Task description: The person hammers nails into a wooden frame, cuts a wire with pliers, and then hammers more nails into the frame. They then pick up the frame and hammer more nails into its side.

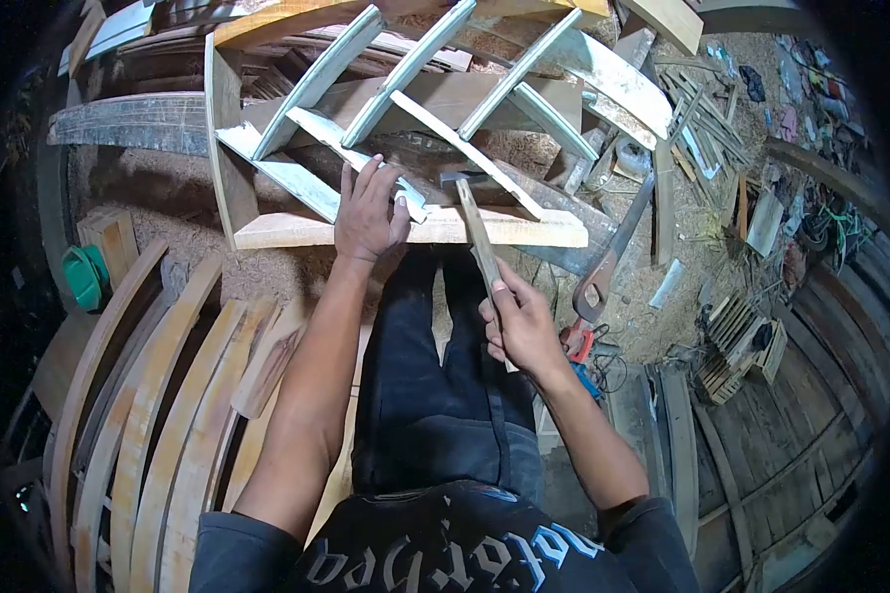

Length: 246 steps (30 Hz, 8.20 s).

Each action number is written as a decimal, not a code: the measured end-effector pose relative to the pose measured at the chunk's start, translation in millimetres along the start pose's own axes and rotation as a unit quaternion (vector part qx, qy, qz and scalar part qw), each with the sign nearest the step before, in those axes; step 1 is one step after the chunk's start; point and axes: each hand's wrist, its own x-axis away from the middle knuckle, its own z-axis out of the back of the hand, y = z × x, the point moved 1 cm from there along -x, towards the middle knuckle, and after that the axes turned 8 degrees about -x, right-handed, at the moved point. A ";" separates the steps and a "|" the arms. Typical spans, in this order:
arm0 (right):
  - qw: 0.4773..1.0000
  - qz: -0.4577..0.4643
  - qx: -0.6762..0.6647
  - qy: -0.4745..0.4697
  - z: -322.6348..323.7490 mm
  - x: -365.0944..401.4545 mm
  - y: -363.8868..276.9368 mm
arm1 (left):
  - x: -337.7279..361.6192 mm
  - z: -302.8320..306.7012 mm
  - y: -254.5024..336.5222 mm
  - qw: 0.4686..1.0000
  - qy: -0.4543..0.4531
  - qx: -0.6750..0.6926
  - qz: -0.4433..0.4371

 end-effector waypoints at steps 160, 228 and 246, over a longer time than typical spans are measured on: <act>0.860 0.343 0.374 0.056 56.1 -16.8 8.7 | -15.5 12.6 19.3 0.938 0.084 -0.061 0.331; 0.884 0.198 0.420 -0.045 38.5 -4.6 -29.6 | -14.4 -8.0 20.1 0.942 -0.033 -0.120 0.311; 0.764 0.512 0.306 0.247 0.8 -108.5 18.8 | -11.6 -3.5 23.3 0.956 0.024 -0.078 0.282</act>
